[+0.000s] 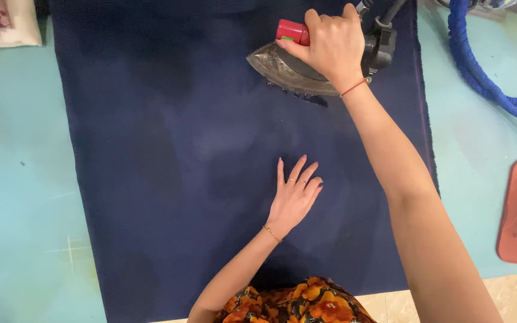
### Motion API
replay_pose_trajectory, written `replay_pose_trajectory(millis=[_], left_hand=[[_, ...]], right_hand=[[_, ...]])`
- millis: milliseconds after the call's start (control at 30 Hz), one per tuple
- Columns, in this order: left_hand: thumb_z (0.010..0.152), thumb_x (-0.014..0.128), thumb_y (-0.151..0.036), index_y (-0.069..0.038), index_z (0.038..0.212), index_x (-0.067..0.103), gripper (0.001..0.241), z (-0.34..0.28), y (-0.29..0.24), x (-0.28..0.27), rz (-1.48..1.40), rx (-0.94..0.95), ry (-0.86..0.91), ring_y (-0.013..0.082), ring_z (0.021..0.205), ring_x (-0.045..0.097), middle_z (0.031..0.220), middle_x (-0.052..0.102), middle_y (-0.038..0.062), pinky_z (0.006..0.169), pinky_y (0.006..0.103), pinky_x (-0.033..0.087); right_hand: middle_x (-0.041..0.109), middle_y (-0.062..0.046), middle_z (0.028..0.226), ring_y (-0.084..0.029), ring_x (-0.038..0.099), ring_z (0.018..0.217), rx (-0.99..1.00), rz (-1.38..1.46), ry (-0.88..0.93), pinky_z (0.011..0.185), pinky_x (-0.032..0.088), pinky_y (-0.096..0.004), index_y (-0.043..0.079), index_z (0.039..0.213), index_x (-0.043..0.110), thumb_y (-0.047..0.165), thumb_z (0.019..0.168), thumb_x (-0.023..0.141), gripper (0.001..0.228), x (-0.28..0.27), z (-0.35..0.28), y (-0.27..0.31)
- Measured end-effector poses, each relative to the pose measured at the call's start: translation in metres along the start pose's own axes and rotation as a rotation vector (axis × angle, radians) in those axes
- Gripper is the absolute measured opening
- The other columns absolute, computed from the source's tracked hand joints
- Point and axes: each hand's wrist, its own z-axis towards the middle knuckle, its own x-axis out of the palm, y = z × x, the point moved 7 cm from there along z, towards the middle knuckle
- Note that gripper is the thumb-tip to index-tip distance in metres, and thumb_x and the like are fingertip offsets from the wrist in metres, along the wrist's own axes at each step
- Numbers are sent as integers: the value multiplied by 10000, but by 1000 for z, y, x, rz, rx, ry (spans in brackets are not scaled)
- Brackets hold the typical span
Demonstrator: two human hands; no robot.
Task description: Ironing a large piece of blue fabric and then folding it on a studio table.
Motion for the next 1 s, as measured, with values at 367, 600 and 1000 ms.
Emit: replay_pose_trajectory(millis=[367,600,1000], left_hand=[[998,648,-297,-122,1117,682,214,1,2,4,-4,-13,51,299,1475,406,1442,576,78,1210,719,224],[1007,647,-304,-125,1150,680,232,0,1,2,28,2,23,278,1463,432,1453,568,66,1223,699,236],[1009,650,-284,-110,1149,686,226,-1,1,0,15,4,13,285,1453,448,1441,589,76,1235,659,252]], right_hand=[[532,-7,568,-185,485,473,4,-18,-17,766,444,-327,144,684,513,782,1000,655,726,1,0,0],[534,-9,559,-191,495,478,16,15,0,705,427,-333,144,682,514,769,996,669,716,5,1,-3],[551,-27,581,-207,537,516,50,51,21,746,432,-341,141,758,529,738,961,685,650,-23,-12,8]])
